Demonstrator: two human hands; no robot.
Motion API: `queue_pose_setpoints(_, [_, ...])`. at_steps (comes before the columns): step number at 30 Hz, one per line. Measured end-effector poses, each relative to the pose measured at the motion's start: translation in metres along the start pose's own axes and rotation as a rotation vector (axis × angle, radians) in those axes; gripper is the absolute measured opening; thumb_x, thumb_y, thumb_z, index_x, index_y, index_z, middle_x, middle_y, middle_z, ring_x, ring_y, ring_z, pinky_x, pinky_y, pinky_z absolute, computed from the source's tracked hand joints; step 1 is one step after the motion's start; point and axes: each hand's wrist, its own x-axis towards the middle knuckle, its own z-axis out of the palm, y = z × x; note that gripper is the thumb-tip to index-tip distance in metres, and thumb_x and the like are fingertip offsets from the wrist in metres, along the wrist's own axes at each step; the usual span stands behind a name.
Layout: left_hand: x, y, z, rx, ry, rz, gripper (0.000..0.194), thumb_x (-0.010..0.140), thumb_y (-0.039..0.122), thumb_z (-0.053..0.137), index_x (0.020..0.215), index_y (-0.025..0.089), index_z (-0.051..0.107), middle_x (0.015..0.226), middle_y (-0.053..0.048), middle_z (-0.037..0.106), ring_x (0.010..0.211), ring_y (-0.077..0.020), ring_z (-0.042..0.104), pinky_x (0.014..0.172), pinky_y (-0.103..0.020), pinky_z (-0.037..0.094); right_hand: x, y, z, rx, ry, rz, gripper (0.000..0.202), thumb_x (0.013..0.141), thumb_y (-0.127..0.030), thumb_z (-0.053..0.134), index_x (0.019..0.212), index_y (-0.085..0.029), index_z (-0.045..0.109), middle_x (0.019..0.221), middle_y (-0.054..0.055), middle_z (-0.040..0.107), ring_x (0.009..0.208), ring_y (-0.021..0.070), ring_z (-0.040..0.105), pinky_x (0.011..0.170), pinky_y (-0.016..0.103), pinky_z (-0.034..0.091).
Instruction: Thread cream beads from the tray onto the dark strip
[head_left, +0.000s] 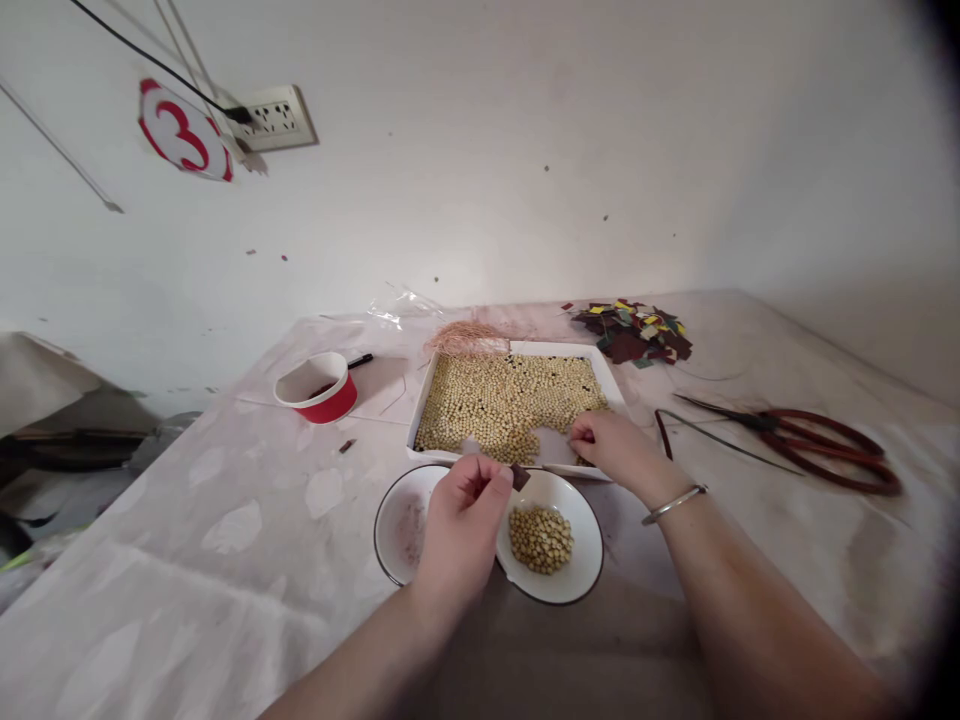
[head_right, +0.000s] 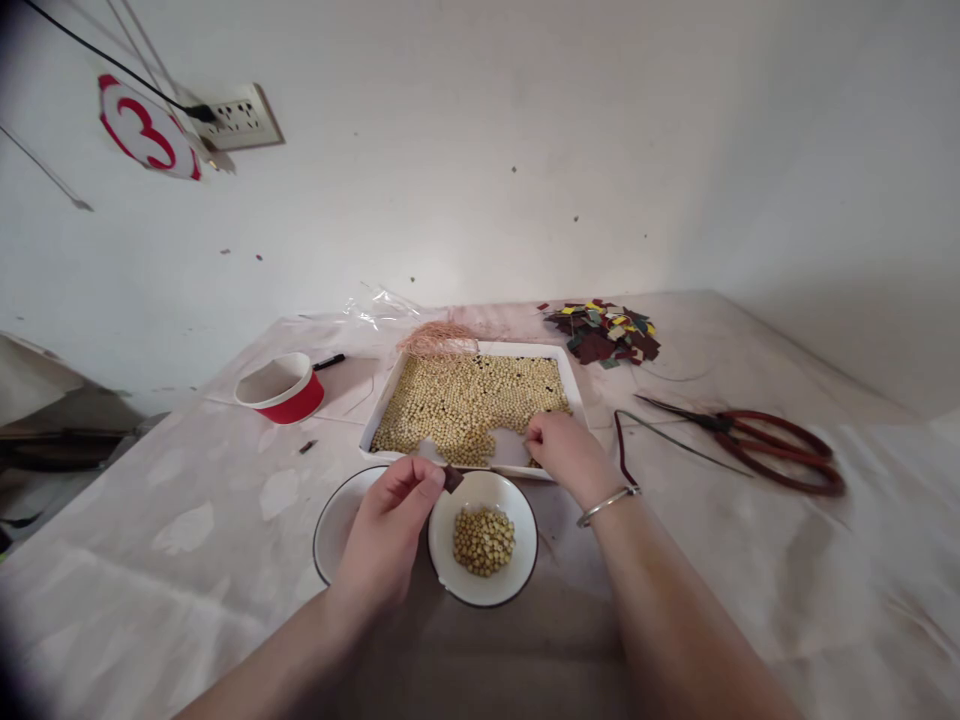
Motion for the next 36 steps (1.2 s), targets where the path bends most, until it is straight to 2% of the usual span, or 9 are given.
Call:
queue_pose_setpoints(3, [0.000, 0.000, 0.000, -0.001, -0.002, -0.003, 0.018, 0.081, 0.031, 0.059, 0.069, 0.019, 0.056, 0.066, 0.004, 0.053, 0.063, -0.0108, 0.044, 0.061, -0.023, 0.036, -0.001, -0.002, 0.000, 0.024, 0.018, -0.002, 0.017, 0.088, -0.030, 0.058, 0.083, -0.015, 0.061, 0.084, 0.001, 0.064, 0.074, 0.0140, 0.059, 0.070, 0.032, 0.049])
queue_pose_setpoints(6, [-0.001, 0.001, 0.000, -0.005, -0.005, -0.001, 0.017, 0.081, 0.031, 0.060, 0.069, 0.019, 0.056, 0.065, 0.004, 0.053, 0.063, -0.0112, 0.044, 0.061, -0.023, 0.036, -0.001, -0.003, 0.000, 0.070, 0.050, -0.010, 0.007, 0.081, -0.020, 0.062, 0.086, -0.016, 0.062, 0.085, 0.003, 0.065, 0.075, 0.0145, 0.060, 0.067, 0.028, 0.046])
queue_pose_setpoints(9, [-0.001, 0.002, 0.001, -0.007, -0.005, 0.002, 0.018, 0.080, 0.031, 0.060, 0.068, 0.019, 0.056, 0.066, 0.004, 0.053, 0.063, -0.0116, 0.045, 0.061, -0.024, 0.036, -0.002, -0.004, -0.001, 0.113, 0.059, -0.031, 0.011, 0.076, -0.015, 0.061, 0.086, -0.018, 0.064, 0.082, 0.003, 0.068, 0.074, 0.0151, 0.060, 0.062, 0.025, 0.042])
queue_pose_setpoints(17, [0.000, 0.002, 0.001, -0.006, -0.009, 0.005, 0.019, 0.080, 0.032, 0.059, 0.068, 0.019, 0.055, 0.064, 0.004, 0.051, 0.062, -0.0115, 0.043, 0.059, -0.024, 0.035, -0.005, -0.004, -0.001, 0.173, 0.106, -0.050, 0.006, 0.072, -0.016, 0.058, 0.069, -0.020, 0.062, 0.071, 0.001, 0.065, 0.064, 0.0154, 0.057, 0.054, 0.025, 0.034])
queue_pose_setpoints(23, [-0.001, 0.001, 0.000, 0.007, -0.010, 0.010, 0.019, 0.081, 0.032, 0.058, 0.068, 0.018, 0.055, 0.065, 0.003, 0.051, 0.064, -0.0118, 0.042, 0.061, -0.024, 0.035, -0.013, -0.011, -0.007, 0.291, 0.234, -0.051, 0.007, 0.075, -0.019, 0.053, 0.068, -0.020, 0.055, 0.066, 0.000, 0.060, 0.061, 0.0154, 0.055, 0.055, 0.026, 0.037])
queue_pose_setpoints(29, [-0.001, 0.007, 0.002, 0.006, -0.010, 0.008, 0.018, 0.080, 0.031, 0.059, 0.068, 0.018, 0.056, 0.065, 0.002, 0.054, 0.063, -0.0124, 0.045, 0.062, -0.025, 0.037, -0.053, -0.049, -0.024, 0.421, 0.353, -0.107, 0.004, 0.078, -0.022, 0.052, 0.074, -0.022, 0.055, 0.071, 0.001, 0.060, 0.064, 0.0153, 0.056, 0.058, 0.025, 0.043])
queue_pose_setpoints(31, [-0.001, 0.008, 0.002, 0.003, -0.008, 0.000, 0.018, 0.078, 0.031, 0.060, 0.067, 0.018, 0.056, 0.064, 0.003, 0.054, 0.061, -0.0119, 0.044, 0.059, -0.024, 0.036, -0.069, -0.067, -0.028, 0.452, 0.384, -0.214, 0.004, 0.079, -0.021, 0.054, 0.075, -0.022, 0.055, 0.072, 0.001, 0.059, 0.064, 0.0152, 0.055, 0.058, 0.026, 0.043])
queue_pose_setpoints(34, [0.000, 0.007, 0.001, 0.002, -0.004, -0.006, 0.017, 0.077, 0.031, 0.061, 0.067, 0.018, 0.056, 0.062, 0.003, 0.052, 0.060, -0.0117, 0.044, 0.059, -0.023, 0.036, -0.084, -0.089, -0.027, 0.425, 0.341, -0.417, 0.011, 0.081, -0.014, 0.052, 0.075, -0.022, 0.054, 0.074, 0.000, 0.056, 0.069, 0.0156, 0.054, 0.062, 0.028, 0.042])
queue_pose_setpoints(36, [0.000, 0.007, 0.000, 0.000, -0.007, -0.010, 0.017, 0.076, 0.031, 0.062, 0.067, 0.018, 0.056, 0.063, 0.003, 0.053, 0.062, -0.0120, 0.044, 0.060, -0.024, 0.037, -0.087, -0.097, -0.021, 0.360, 0.318, -0.484, 0.013, 0.083, -0.011, 0.051, 0.075, -0.022, 0.053, 0.076, 0.001, 0.055, 0.073, 0.0169, 0.054, 0.065, 0.030, 0.043])
